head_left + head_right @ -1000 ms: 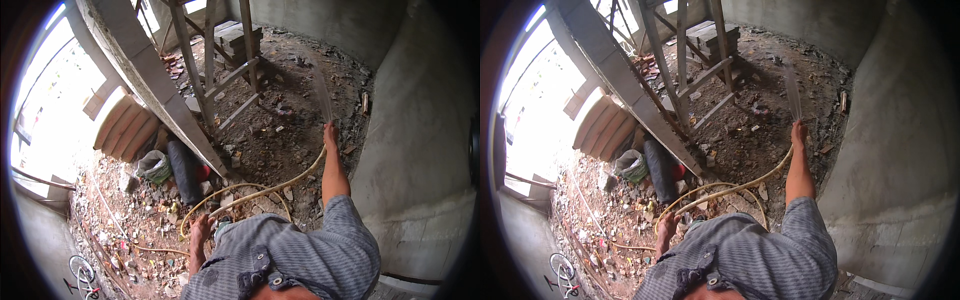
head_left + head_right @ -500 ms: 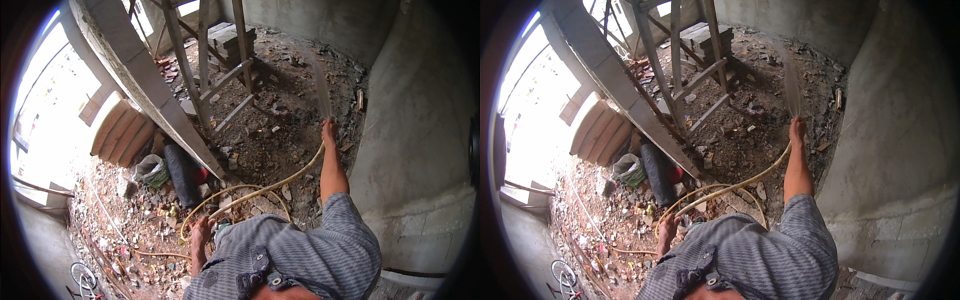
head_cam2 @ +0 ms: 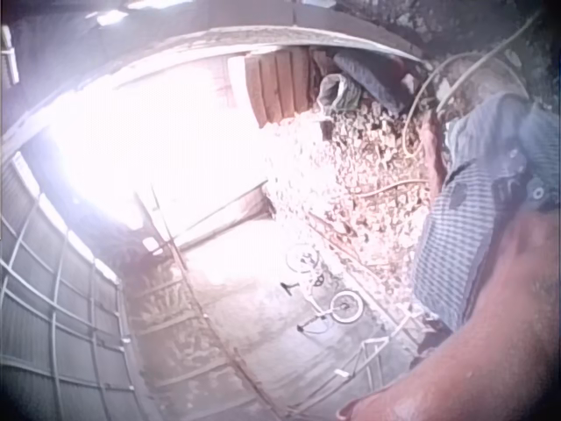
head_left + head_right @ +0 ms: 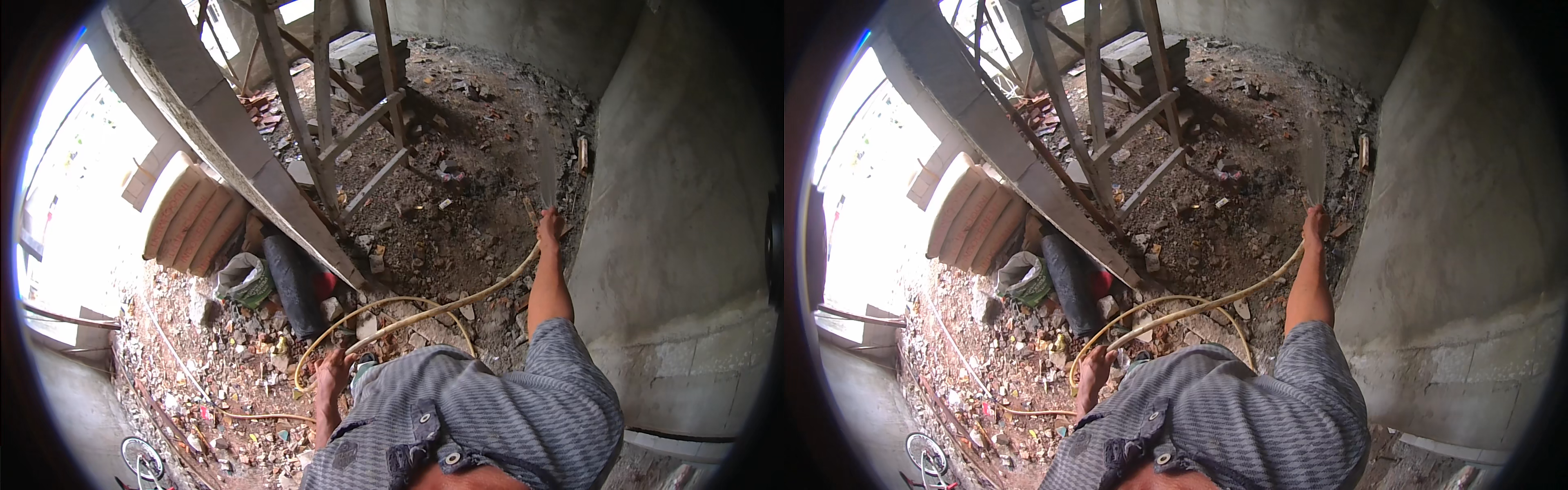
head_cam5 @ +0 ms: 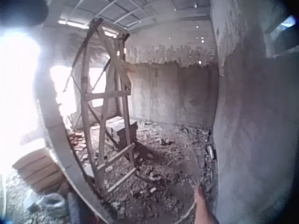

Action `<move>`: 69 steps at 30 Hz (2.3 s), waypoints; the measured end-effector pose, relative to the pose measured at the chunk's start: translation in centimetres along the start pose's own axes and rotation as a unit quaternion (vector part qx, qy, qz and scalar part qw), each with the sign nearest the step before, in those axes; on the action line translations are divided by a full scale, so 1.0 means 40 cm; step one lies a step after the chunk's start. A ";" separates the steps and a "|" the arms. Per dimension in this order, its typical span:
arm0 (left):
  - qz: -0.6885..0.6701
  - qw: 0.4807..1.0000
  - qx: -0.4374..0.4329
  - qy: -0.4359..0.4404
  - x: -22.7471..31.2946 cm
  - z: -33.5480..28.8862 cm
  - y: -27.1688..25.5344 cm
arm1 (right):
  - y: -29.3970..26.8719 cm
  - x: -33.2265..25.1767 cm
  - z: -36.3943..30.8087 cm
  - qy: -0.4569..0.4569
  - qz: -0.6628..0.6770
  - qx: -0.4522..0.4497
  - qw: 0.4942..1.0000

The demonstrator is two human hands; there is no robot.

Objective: The person uses a hose to spray water on the floor and debris inside a construction site, moving around to cover different areas. The person then places the hose into a bucket of water.

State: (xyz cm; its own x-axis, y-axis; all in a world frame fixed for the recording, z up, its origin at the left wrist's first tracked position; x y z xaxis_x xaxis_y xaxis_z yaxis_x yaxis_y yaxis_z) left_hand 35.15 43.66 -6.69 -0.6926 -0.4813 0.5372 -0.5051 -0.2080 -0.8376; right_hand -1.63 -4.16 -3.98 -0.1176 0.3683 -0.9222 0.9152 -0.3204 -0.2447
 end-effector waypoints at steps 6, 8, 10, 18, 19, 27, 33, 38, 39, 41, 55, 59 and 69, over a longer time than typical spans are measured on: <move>0.023 0.999 -0.029 -0.013 0.002 0.013 0.002 | -0.014 0.000 -0.011 -0.004 0.029 0.013 0.999; 0.014 1.000 -0.005 0.002 -0.001 0.011 -0.001 | 0.000 -0.018 -0.021 -0.005 0.014 0.000 1.000; 0.003 1.000 0.003 0.003 -0.010 0.008 0.001 | 0.021 -0.032 -0.024 -0.018 -0.008 -0.016 1.000; 0.008 0.999 0.006 -0.033 -0.039 -0.009 -0.001 | 0.086 -0.064 -0.054 -0.037 -0.029 -0.065 0.997; 0.007 0.999 0.002 -0.034 -0.040 -0.012 -0.001 | 0.088 -0.061 -0.055 -0.029 -0.018 -0.065 0.997; -0.024 0.999 -0.013 -0.027 -0.026 -0.009 -0.009 | 0.041 0.025 -0.001 0.019 -0.014 -0.029 0.999; 0.012 1.000 -0.007 0.026 -0.031 0.004 -0.003 | -0.027 0.087 -0.006 0.022 0.015 0.006 1.000; -0.003 0.999 -0.032 -0.031 -0.039 0.009 -0.003 | -0.074 0.162 0.010 0.032 -0.011 0.035 0.999; -0.007 0.999 -0.029 -0.024 -0.030 0.012 -0.004 | -0.090 0.184 0.019 0.033 -0.023 0.050 0.998; -0.018 0.999 -0.024 -0.028 -0.021 0.007 -0.012 | -0.102 0.214 0.017 0.035 -0.049 0.074 0.995; -0.010 1.000 -0.013 -0.002 -0.023 0.014 -0.016 | -0.072 0.113 -0.038 0.053 0.007 0.042 0.998; 0.019 0.995 -0.071 -0.068 -0.043 0.006 -0.012 | -0.033 0.161 0.079 0.007 0.098 -0.038 0.994; 0.029 0.998 0.041 -0.021 -0.057 -0.081 -0.031 | -0.031 0.272 0.021 0.117 -0.030 -0.031 0.992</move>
State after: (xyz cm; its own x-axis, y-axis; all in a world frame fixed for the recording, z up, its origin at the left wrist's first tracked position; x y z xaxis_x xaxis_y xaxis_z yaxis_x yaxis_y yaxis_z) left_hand 35.71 47.77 -6.55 -0.6968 -0.5295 0.4838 -0.4188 -0.2473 -0.8738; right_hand -4.35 -0.47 -13.97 -0.0865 0.5795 -0.8104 0.9318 -0.2407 -0.2716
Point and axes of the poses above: each hand's wrist, its own z-axis towards the middle knuckle, its own y-axis out of the palm, x = y × z, the point moved 3 cm from there along z, towards the middle knuckle
